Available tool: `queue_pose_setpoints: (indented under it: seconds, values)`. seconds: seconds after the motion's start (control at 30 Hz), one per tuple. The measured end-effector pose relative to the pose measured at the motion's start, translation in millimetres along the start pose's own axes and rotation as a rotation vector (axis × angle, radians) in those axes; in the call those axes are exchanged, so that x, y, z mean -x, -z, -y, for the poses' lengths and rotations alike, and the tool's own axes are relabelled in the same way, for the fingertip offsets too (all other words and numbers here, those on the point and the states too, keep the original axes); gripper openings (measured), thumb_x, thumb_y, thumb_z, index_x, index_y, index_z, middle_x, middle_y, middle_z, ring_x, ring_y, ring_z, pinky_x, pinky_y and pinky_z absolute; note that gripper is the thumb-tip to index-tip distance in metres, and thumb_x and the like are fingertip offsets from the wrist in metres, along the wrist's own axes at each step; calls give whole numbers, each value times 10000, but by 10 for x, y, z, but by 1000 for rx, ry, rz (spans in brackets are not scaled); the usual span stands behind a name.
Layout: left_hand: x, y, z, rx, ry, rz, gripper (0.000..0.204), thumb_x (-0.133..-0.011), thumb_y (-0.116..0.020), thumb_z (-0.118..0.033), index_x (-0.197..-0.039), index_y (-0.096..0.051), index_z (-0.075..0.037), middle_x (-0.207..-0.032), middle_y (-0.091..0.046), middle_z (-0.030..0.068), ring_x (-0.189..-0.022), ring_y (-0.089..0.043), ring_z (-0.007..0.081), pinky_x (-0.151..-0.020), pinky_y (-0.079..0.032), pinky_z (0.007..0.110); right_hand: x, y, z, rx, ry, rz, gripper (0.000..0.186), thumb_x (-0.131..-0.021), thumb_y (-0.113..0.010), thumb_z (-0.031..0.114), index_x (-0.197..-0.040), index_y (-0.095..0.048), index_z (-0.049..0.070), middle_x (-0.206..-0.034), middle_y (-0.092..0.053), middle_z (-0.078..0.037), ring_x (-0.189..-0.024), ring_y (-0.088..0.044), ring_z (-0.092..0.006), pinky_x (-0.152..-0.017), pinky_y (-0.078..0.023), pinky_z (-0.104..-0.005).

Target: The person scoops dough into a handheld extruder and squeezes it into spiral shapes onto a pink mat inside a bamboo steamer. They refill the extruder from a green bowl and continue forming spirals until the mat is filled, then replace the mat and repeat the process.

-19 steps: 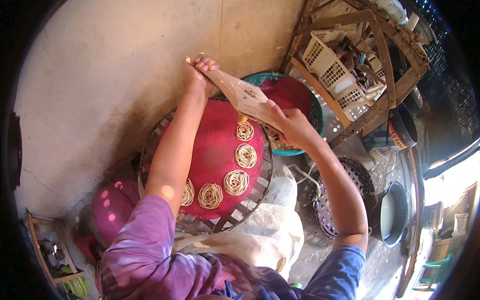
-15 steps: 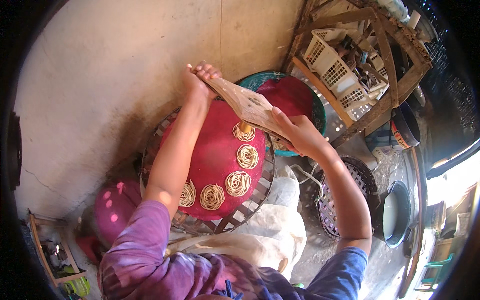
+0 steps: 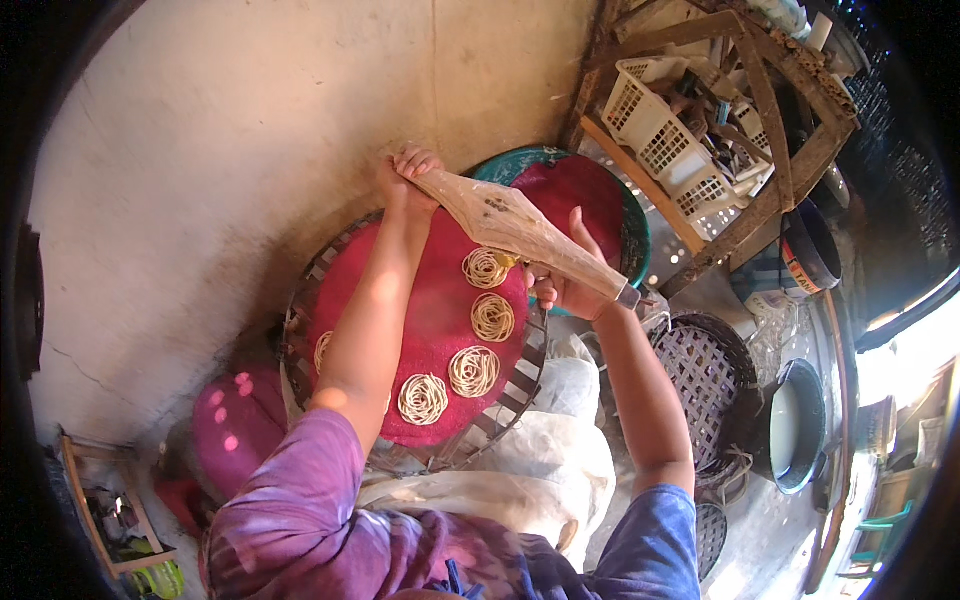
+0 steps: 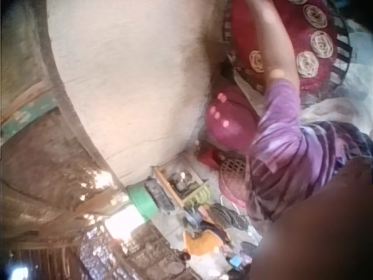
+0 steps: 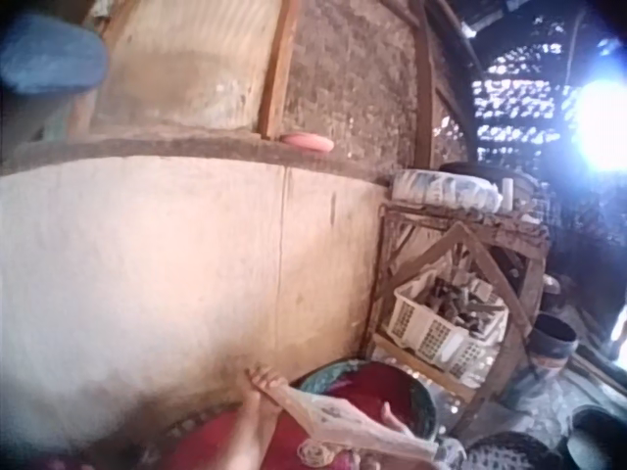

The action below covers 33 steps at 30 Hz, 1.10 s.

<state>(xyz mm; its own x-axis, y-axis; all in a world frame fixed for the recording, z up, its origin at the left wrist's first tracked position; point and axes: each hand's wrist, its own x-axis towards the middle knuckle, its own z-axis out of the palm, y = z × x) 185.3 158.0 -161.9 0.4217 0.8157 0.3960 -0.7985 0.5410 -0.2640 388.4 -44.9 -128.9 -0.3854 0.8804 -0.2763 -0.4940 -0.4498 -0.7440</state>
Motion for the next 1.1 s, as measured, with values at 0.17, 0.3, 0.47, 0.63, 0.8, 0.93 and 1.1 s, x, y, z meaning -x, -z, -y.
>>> queue_pose_setpoints:
  seconds: [0.17, 0.3, 0.47, 0.63, 0.8, 0.93, 1.1]
  values:
    - [51, -18, -115, -2, -68, -50, 362, -851, -323, -401, -567, -387, -187, -463, -372, -60, -384, -374, 102, -423, -361, 263, -133, 251, -178, 23, -127, 44, 788, -877, -261, 756, -1109, -562, 66, -683, -608, -94, -421, -427, -126, -419, -366, -272]
    - [31, -187, -153, -24, -72, -11, 370, -845, -331, -415, -553, -373, -191, -464, -371, -62, -380, -364, 100, -425, -365, 268, -152, 246, -163, 241, -139, -16, 594, -943, -364, 589, -1173, -558, 76, -709, -606, -84, -437, -431, -123, -432, -373, -271]
    - [109, -720, -188, -117, -91, 80, 380, -875, -348, -416, -578, -390, -183, -467, -373, -66, -376, -342, 99, -428, -364, 273, -345, 92, -336, 1476, 265, -307, 450, -860, -522, 149, -1303, -537, 75, -826, -635, -130, -620, -579, -229, -589, -484, -337]
    - [388, -1473, -493, -385, -62, 382, 314, -882, -436, -296, -595, -419, -172, -478, -430, -66, -397, -423, 92, -454, -417, 268, -415, 150, -435, 2151, 519, -442, 551, -824, -566, 168, -1359, -466, 80, -1198, -531, -205, -1055, -570, -386, -920, -444, -443]
    - [1362, -2606, -947, -735, -205, 459, 401, -986, -333, -298, -615, -424, -177, -454, -465, -58, -333, -432, 64, -409, -452, 257, -305, 545, -357, 1743, 282, -528, 539, -909, -539, 166, -1403, -359, 48, -842, -588, -151, -729, -605, -305, -638, -493, -397]
    - [2477, -3276, -848, -1314, -498, -220, 625, -1008, -196, -514, -534, -372, -148, -380, -408, -18, -266, -374, 108, -268, -385, 297, -24, 751, -593, 791, -122, -367, 508, -947, -541, 134, -1396, -346, -3, -655, -559, -62, -532, -540, -158, -504, -442, -291]
    - [3182, -3031, -395, -1061, 147, 190, 762, -967, -106, -625, -530, -387, -68, -388, -402, 103, -265, -337, 206, -279, -322, 334, 570, 360, -1288, 526, 144, -621, 625, -943, -572, 123, -1460, -241, 11, -807, -605, -90, -527, -532, -123, -444, -457, -259]
